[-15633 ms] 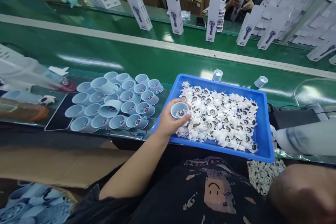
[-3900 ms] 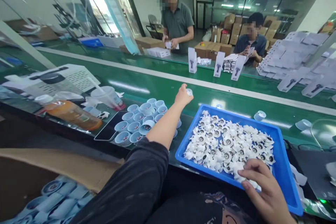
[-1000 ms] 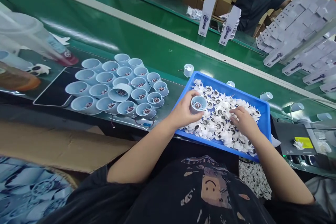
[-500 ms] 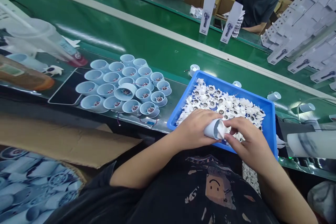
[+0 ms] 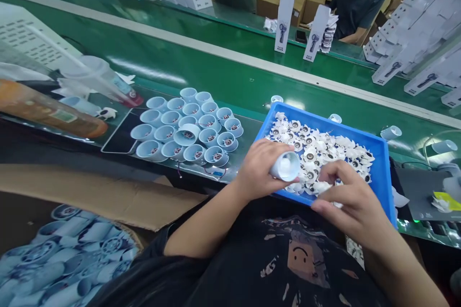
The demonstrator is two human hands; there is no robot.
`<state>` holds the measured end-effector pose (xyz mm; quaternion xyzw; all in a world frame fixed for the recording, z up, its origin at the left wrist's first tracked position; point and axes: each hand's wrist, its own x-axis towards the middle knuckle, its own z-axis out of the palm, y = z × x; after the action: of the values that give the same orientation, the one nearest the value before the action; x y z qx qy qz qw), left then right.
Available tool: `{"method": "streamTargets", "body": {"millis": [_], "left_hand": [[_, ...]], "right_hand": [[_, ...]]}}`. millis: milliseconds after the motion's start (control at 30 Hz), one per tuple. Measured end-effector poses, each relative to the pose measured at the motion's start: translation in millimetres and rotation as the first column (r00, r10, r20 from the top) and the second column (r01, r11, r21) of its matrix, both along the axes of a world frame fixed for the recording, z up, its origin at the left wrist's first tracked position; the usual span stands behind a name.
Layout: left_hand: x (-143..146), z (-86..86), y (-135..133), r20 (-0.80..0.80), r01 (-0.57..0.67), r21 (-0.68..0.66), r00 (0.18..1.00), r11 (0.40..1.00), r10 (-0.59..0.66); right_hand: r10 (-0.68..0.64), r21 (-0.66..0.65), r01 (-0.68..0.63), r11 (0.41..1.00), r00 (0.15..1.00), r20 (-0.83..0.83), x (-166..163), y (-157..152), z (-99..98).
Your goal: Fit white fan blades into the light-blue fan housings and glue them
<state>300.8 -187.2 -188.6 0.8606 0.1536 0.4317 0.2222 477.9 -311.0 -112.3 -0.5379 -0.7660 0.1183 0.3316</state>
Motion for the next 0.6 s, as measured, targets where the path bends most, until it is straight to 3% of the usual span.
{"method": "streamTargets", "body": {"millis": [100, 200, 267, 333, 433, 533, 600], "left_hand": [[0.2, -1.4, 22.3, -0.044, -0.026, -0.128, 0.999, 0.991, 0.021], [9.6, 0.6, 61.2, -0.13, -0.179, -0.253, 0.98, 0.951, 0.15], [15.8, 6.7, 102.8, -0.19, -0.349, -0.33, 0.935, 0.877, 0.3], [17.2, 16.6, 151.2, -0.305, -0.533, -0.355, 0.842, 0.768, 0.444], [12.0, 34.1, 207.6, -0.489, -0.706, -0.272, 0.686, 0.653, 0.538], [5.4, 47.2, 224.8, -0.529, -0.7, -0.225, 0.672, 0.678, 0.518], [3.0, 51.8, 225.5, -0.498, -0.612, -0.205, 0.737, 0.764, 0.457]], "right_hand": [[-0.068, 0.109, 0.078, 0.991, 0.994, -0.087, 5.3, -10.0, -2.6], [-0.074, 0.089, 0.081, 0.993, 0.994, -0.082, 12.8, -17.2, -22.9], [-0.05, 0.05, 0.054, 0.997, 0.996, -0.076, 21.0, -23.9, -39.3], [-0.088, 0.067, 0.092, 0.993, 0.994, -0.066, 31.1, -33.0, -53.7], [-0.199, 0.097, 0.207, 0.974, 0.976, -0.086, 43.6, -48.4, -68.7], [-0.238, 0.054, 0.246, 0.968, 0.963, -0.128, 46.1, -60.3, -79.2], [-0.215, 0.027, 0.221, 0.975, 0.966, -0.14, 43.0, -64.9, -86.8]]}}
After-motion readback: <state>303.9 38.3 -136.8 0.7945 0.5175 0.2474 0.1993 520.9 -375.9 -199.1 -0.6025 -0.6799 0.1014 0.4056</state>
